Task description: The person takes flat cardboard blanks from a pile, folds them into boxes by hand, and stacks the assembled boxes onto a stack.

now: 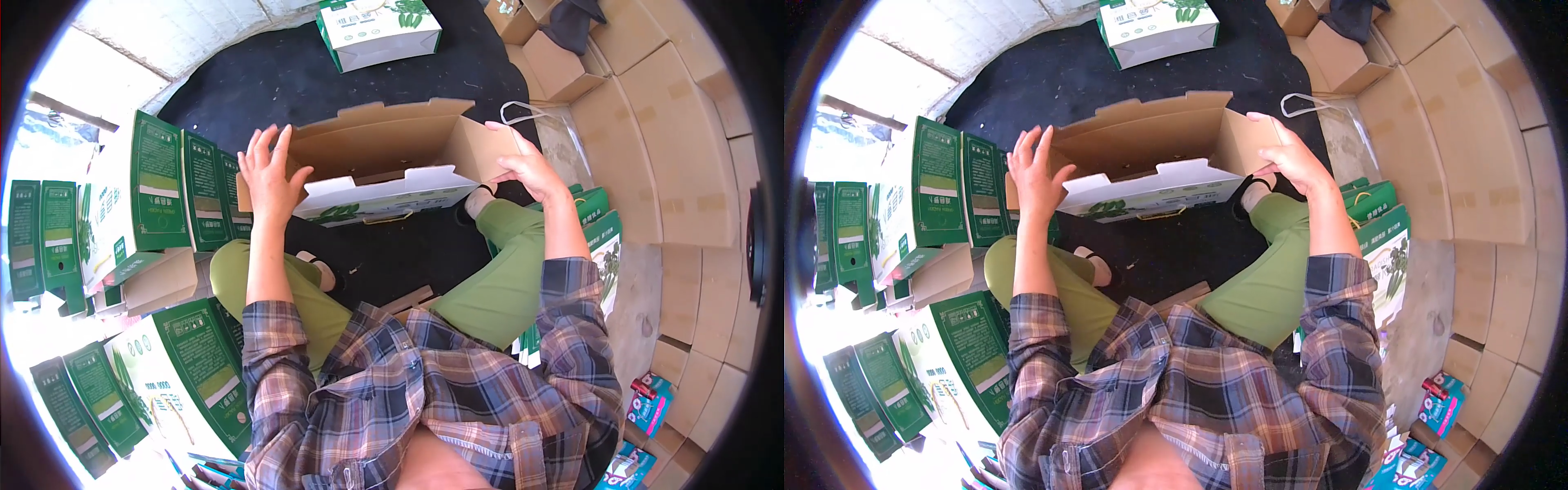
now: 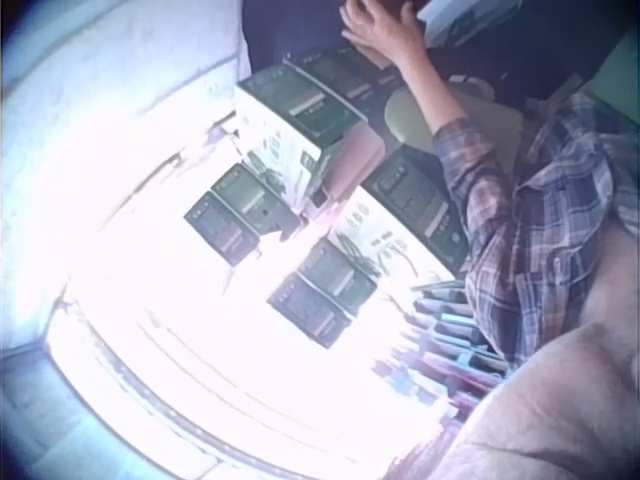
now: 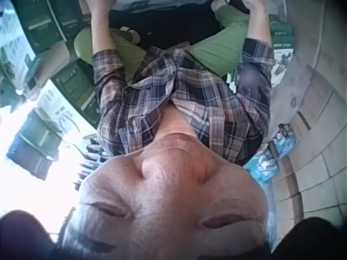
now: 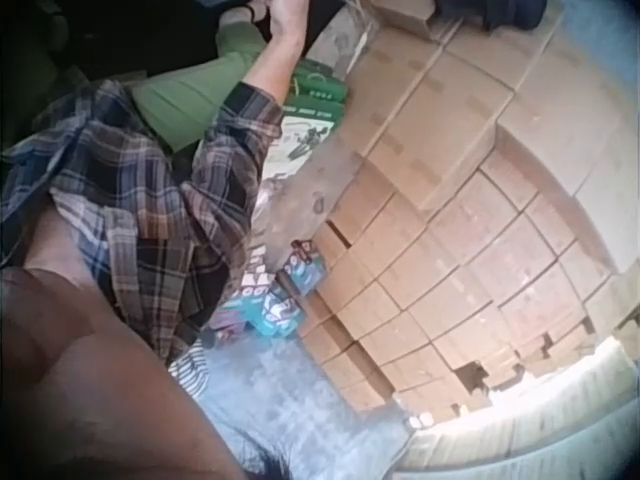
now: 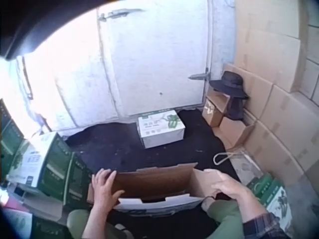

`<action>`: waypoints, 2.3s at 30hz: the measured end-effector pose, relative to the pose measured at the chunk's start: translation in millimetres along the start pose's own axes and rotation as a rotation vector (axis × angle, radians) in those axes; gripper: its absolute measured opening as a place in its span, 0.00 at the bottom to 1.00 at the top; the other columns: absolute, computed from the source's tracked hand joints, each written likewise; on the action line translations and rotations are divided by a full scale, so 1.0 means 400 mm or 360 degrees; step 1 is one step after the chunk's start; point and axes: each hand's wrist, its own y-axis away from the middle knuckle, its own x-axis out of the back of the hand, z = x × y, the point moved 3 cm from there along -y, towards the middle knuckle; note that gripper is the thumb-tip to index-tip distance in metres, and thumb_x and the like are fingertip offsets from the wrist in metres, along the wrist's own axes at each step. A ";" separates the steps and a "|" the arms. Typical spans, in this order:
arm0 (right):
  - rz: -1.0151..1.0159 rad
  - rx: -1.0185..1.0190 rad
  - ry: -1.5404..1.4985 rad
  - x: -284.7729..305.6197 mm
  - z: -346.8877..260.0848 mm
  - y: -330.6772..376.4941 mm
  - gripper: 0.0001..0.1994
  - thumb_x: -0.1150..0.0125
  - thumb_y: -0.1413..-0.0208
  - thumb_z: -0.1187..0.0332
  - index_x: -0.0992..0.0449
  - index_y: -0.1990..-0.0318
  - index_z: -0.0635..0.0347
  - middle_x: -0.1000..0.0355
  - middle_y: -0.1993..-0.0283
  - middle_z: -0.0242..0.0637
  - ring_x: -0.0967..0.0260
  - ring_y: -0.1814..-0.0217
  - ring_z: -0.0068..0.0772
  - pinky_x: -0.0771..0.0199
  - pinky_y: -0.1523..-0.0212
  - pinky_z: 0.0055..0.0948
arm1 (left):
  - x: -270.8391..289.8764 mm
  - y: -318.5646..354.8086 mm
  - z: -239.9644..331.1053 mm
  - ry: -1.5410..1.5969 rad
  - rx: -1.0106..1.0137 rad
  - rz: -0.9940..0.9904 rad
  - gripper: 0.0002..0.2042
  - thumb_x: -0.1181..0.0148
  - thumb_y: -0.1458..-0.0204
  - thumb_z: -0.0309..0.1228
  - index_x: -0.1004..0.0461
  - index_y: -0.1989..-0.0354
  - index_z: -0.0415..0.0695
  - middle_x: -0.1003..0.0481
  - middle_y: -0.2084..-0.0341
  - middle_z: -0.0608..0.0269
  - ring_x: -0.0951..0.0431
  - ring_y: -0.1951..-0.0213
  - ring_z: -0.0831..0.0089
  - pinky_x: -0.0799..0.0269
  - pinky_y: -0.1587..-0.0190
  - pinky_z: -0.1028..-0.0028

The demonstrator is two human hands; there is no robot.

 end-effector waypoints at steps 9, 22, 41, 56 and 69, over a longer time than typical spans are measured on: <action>0.0055 -0.0084 0.0134 -0.001 -0.016 0.005 0.30 0.53 0.50 0.76 0.43 0.36 0.49 0.37 0.43 0.37 0.34 0.49 0.31 0.26 0.56 0.31 | -0.041 0.064 -0.049 0.0919 0.0300 -0.0741 0.24 0.32 0.61 0.37 0.26 0.53 0.42 0.24 0.62 0.53 0.25 0.59 0.58 0.30 0.55 0.66; -0.0060 0.0460 0.1441 -0.088 0.038 -0.058 0.21 0.43 0.46 0.59 0.29 0.45 0.56 0.41 0.35 0.35 0.54 0.29 0.38 0.54 0.32 0.38 | -0.025 0.072 -0.012 0.0780 0.0188 -0.0916 0.37 0.32 0.65 0.51 0.31 0.46 0.44 0.27 0.56 0.50 0.31 0.51 0.55 0.35 0.48 0.63; -0.0038 0.0395 0.1564 -0.102 0.094 -0.101 0.22 0.54 0.40 0.53 0.31 0.43 0.52 0.51 0.30 0.41 0.55 0.30 0.50 0.52 0.33 0.41 | -0.028 0.143 -0.029 0.1103 0.0252 -0.0656 0.39 0.33 0.57 0.39 0.44 0.36 0.47 0.28 0.53 0.51 0.30 0.52 0.61 0.36 0.47 0.66; 0.0172 0.0460 0.2085 -0.183 0.073 -0.066 0.37 0.29 0.60 0.59 0.38 0.39 0.39 0.56 0.30 0.40 0.53 0.33 0.57 0.41 0.37 0.46 | -0.110 0.128 0.069 0.0193 0.0056 -0.0457 0.27 0.34 0.58 0.38 0.30 0.45 0.55 0.34 0.44 0.65 0.39 0.42 0.56 0.48 0.44 0.46; 0.0136 0.0622 0.2090 -0.188 0.097 -0.067 0.25 0.31 0.58 0.58 0.27 0.48 0.40 0.52 0.32 0.42 0.55 0.34 0.61 0.42 0.38 0.50 | -0.118 0.132 0.076 -0.0076 -0.0026 -0.0765 0.24 0.38 0.55 0.47 0.29 0.48 0.57 0.31 0.48 0.67 0.36 0.45 0.62 0.46 0.47 0.40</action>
